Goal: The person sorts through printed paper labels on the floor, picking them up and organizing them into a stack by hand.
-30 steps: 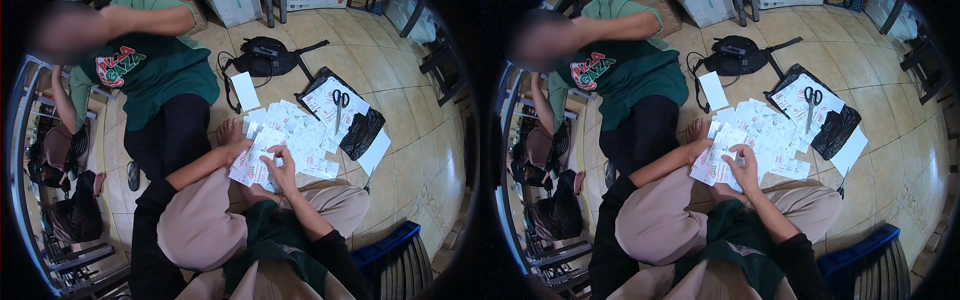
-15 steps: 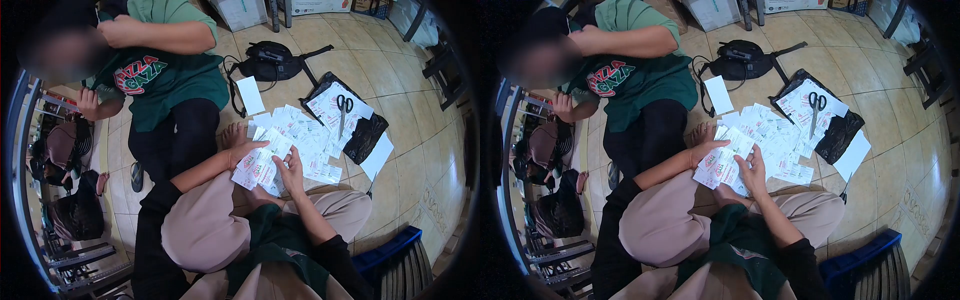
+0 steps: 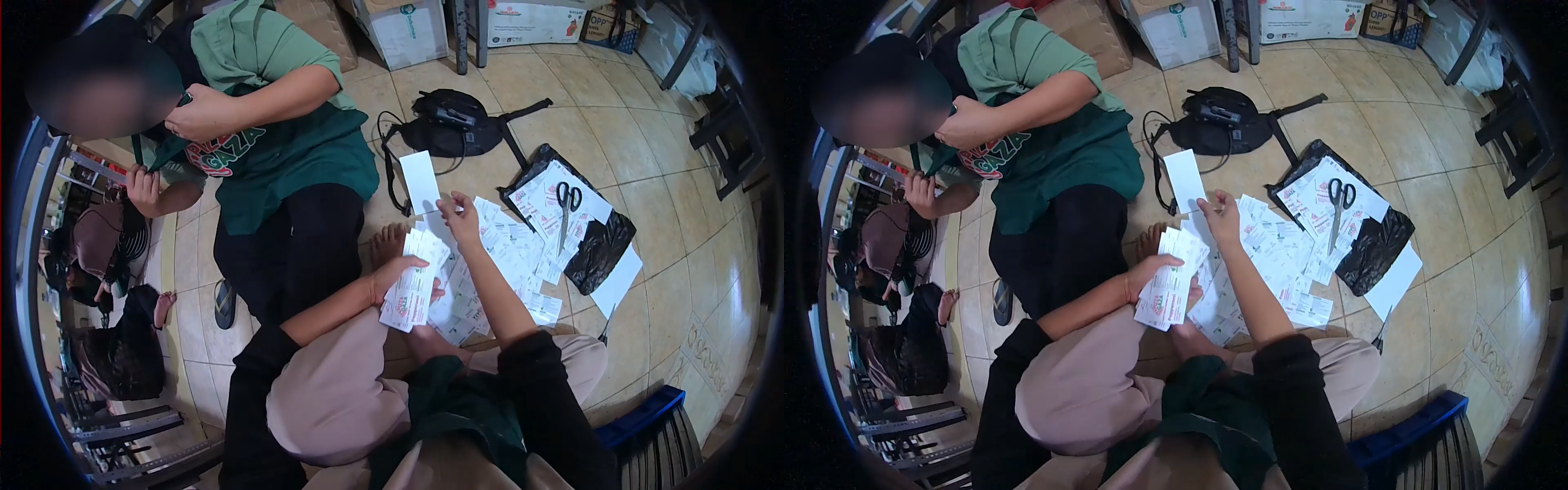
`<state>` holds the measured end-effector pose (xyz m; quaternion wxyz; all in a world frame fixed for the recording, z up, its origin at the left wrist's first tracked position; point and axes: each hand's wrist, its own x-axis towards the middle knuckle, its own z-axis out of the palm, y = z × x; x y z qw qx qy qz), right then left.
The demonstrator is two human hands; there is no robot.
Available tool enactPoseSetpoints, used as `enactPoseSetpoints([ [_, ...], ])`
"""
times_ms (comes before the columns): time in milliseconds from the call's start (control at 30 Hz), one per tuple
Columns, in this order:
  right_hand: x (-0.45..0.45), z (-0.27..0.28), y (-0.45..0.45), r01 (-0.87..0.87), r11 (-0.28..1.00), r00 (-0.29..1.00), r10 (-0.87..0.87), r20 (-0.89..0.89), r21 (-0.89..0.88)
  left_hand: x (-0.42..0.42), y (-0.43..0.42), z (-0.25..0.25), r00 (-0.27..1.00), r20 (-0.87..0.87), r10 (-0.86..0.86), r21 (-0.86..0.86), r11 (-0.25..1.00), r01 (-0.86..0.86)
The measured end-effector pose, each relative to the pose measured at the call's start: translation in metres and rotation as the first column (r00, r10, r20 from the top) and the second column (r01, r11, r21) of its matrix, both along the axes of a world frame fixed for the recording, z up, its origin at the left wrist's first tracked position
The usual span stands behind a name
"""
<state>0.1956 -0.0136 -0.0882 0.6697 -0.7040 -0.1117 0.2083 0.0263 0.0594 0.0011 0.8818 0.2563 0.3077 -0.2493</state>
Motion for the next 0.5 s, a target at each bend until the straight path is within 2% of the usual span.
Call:
enactPoseSetpoints([
  [67, 0.004, 0.007, 0.024, 0.002, 0.999, 0.969, 0.008, -0.247, 0.039, -0.006, 0.007, -0.016, 0.999, -0.005, -0.033, -0.188, 0.982, 0.032],
  [100, 0.008, -0.007, 0.035, 0.006, 0.994, 0.959, 0.025, -0.283, 0.110, -0.009, 0.010, -0.021, 0.998, 0.050, -0.048, -0.274, 0.960, 0.060],
  [167, 0.016, -0.041, 0.049, -0.023, 0.990, 0.972, 0.055, -0.228, 0.141, -0.011, 0.013, -0.026, 0.995, 0.097, -0.013, -0.249, 0.968, 0.037],
  [200, 0.017, -0.045, 0.050, -0.042, 0.984, 0.983, 0.072, -0.170, 0.172, -0.012, 0.011, -0.022, 0.989, 0.147, 0.009, -0.223, 0.975, 0.025],
  [233, 0.016, -0.050, 0.046, -0.052, 0.952, 0.978, 0.109, -0.176, 0.302, -0.012, 0.012, -0.018, 0.992, 0.118, 0.041, -0.195, 0.981, -0.018],
  [267, 0.016, -0.045, 0.037, -0.060, 0.953, 0.977, 0.117, -0.176, 0.298, -0.012, 0.014, -0.019, 0.992, 0.118, 0.051, -0.199, 0.980, -0.027],
  [333, 0.010, -0.028, 0.010, -0.129, 0.979, 0.987, 0.112, 0.112, 0.156, -0.010, 0.015, -0.022, 0.989, 0.076, 0.128, -0.072, 0.990, -0.122],
  [367, 0.003, -0.010, -0.004, -0.130, 0.980, 0.987, 0.114, 0.114, 0.153, -0.010, 0.014, -0.020, 0.985, 0.097, 0.144, -0.043, 0.989, -0.141],
  [433, -0.014, 0.029, -0.038, -0.034, 0.968, 0.886, -0.085, 0.455, 0.247, -0.007, 0.013, -0.020, 0.988, 0.085, 0.130, -0.011, 0.991, -0.130],
  [500, -0.026, 0.050, -0.075, 0.002, 0.982, 0.858, -0.099, 0.505, 0.188, -0.002, 0.010, -0.017, 0.992, 0.057, 0.111, 0.021, 0.993, -0.112],
])
